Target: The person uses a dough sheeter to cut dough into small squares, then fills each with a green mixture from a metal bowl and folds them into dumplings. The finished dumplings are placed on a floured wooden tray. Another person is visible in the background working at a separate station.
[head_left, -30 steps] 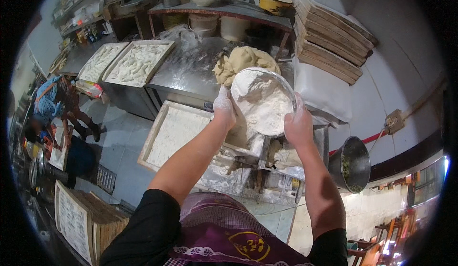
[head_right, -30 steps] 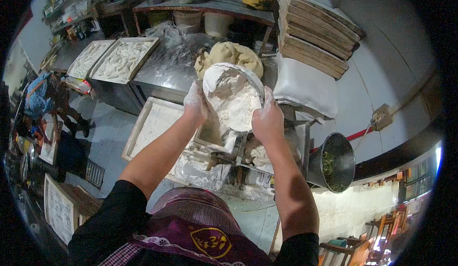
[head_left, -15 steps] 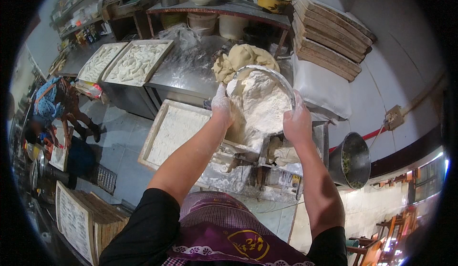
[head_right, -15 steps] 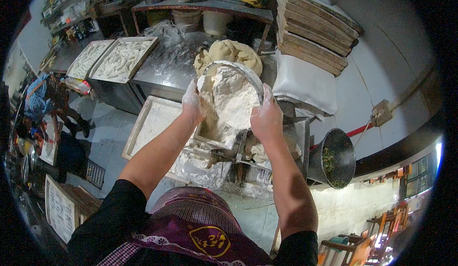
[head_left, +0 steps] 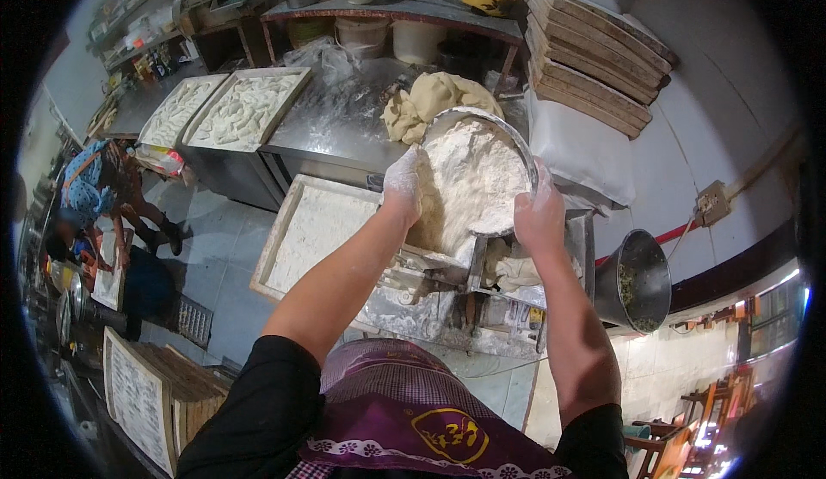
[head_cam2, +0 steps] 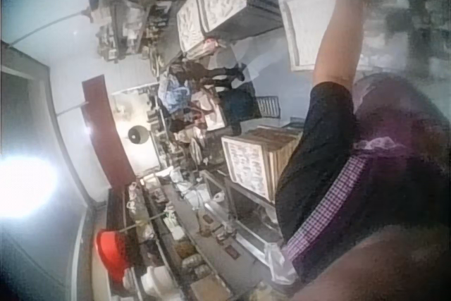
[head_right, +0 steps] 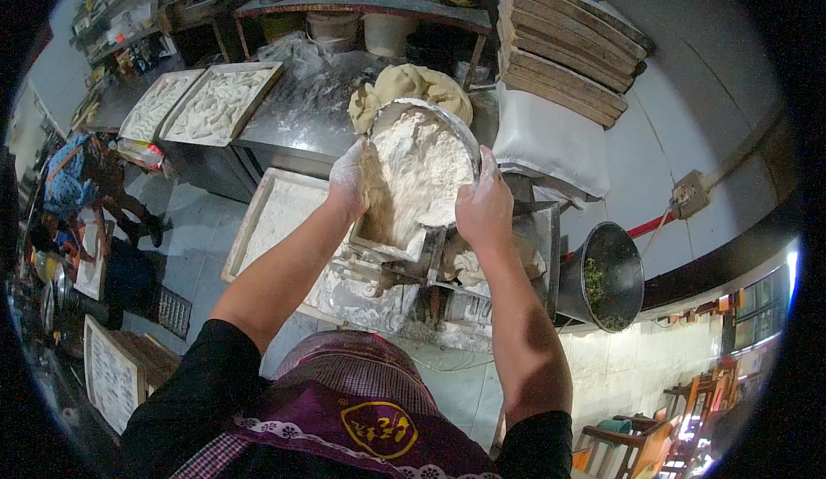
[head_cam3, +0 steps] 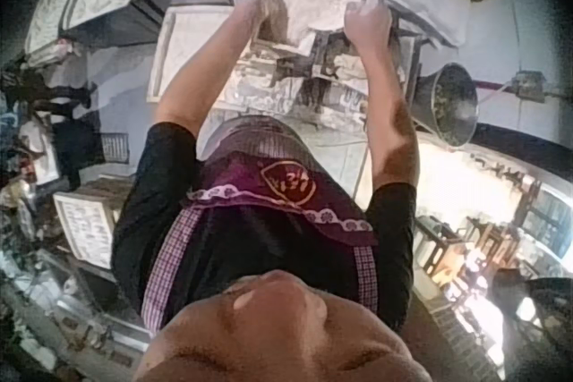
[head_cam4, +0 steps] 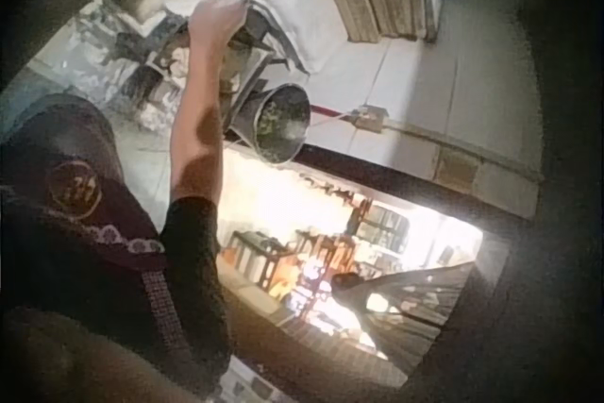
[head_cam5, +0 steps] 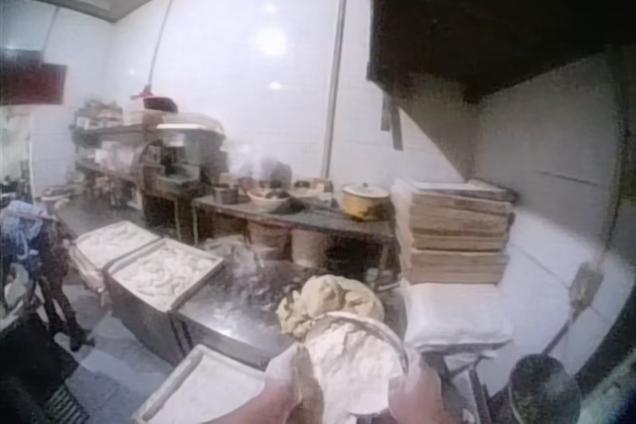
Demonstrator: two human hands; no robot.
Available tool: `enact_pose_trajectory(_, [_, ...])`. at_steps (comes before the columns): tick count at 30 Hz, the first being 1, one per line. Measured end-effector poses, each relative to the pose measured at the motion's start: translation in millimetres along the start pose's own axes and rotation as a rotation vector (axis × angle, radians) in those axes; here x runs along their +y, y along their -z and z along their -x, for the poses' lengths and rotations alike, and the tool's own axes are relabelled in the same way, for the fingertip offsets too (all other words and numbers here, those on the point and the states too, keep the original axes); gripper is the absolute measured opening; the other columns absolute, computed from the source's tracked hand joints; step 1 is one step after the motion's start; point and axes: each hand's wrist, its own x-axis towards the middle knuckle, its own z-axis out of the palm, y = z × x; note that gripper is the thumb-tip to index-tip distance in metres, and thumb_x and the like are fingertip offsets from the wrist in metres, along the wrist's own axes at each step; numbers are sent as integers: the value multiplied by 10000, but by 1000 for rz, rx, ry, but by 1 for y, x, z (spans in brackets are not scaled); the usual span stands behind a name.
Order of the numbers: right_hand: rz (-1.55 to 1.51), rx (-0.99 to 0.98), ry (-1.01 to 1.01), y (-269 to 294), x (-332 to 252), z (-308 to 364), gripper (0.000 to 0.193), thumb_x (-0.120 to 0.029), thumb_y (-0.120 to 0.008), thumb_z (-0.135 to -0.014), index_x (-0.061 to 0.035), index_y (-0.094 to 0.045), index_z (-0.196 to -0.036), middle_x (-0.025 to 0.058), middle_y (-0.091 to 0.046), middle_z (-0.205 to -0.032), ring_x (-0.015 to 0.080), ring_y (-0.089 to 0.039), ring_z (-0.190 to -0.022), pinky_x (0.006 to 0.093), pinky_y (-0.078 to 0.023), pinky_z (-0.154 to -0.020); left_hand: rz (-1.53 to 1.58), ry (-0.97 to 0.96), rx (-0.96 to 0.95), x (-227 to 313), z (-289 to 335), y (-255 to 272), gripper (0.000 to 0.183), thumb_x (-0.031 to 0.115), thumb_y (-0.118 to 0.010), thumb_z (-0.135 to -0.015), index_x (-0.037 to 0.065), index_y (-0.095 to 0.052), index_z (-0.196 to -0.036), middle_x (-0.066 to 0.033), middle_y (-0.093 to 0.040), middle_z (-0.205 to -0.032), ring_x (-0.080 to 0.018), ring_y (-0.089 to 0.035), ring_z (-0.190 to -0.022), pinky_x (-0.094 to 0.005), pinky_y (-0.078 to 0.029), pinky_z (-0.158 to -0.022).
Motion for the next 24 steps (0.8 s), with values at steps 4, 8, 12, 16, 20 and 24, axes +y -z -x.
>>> enact_pose_trajectory(4, [11,-41,-12,1,2,4,618,-50,-547,-795,41,-388,-1385,319,-554,-1233,459,-560,-1111,470,-461,-950,-3,-52,46,2,8,-10,594,480,-467,-977,35,-452,-1369,-135,-497,-1379,-282,-451,-1272,-398,-326,-1082])
enact_pose_trajectory(8, [-64,-43,-19,2,-3,3,617,-38,-549,-799,30,-385,-1390,314,-543,-1255,466,-549,-1126,471,-451,-966,-79,-25,40,14,21,-23,711,526,-416,-981,22,-311,-1472,-131,-353,-1509,-280,-341,-1373,-377,-212,-1153])
enact_pose_trajectory(12, [-92,-61,-19,3,-10,7,613,-33,-544,-801,13,-382,-1391,319,-531,-1265,478,-539,-1132,473,-448,-968,46,-59,-123,10,22,-19,686,504,-393,-994,10,-310,-1464,-124,-345,-1508,-268,-335,-1374,-367,-212,-1151])
enact_pose_trajectory(16, [-69,-30,25,0,-9,9,614,-30,-542,-799,4,-381,-1391,320,-531,-1262,487,-534,-1131,477,-448,-966,133,-85,-58,9,20,-17,584,430,-426,-1009,-9,-413,-1396,-108,-471,-1409,-242,-439,-1287,-350,-312,-1099])
enact_pose_trajectory(20, [-63,-4,49,-2,-6,7,618,-27,-541,-795,-4,-385,-1393,315,-538,-1257,486,-540,-1123,481,-450,-957,88,-83,32,5,2,-5,534,400,-451,-1008,-4,-453,-1358,-115,-525,-1331,-248,-494,-1203,-375,-370,-1048])
enact_pose_trajectory(24, [-41,36,72,-1,0,10,622,-27,-540,-791,-13,-389,-1395,309,-549,-1245,483,-551,-1106,478,-458,-941,112,-79,-14,0,0,2,469,368,-489,-998,1,-510,-1289,-107,-578,-1235,-239,-539,-1121,-375,-402,-1005])
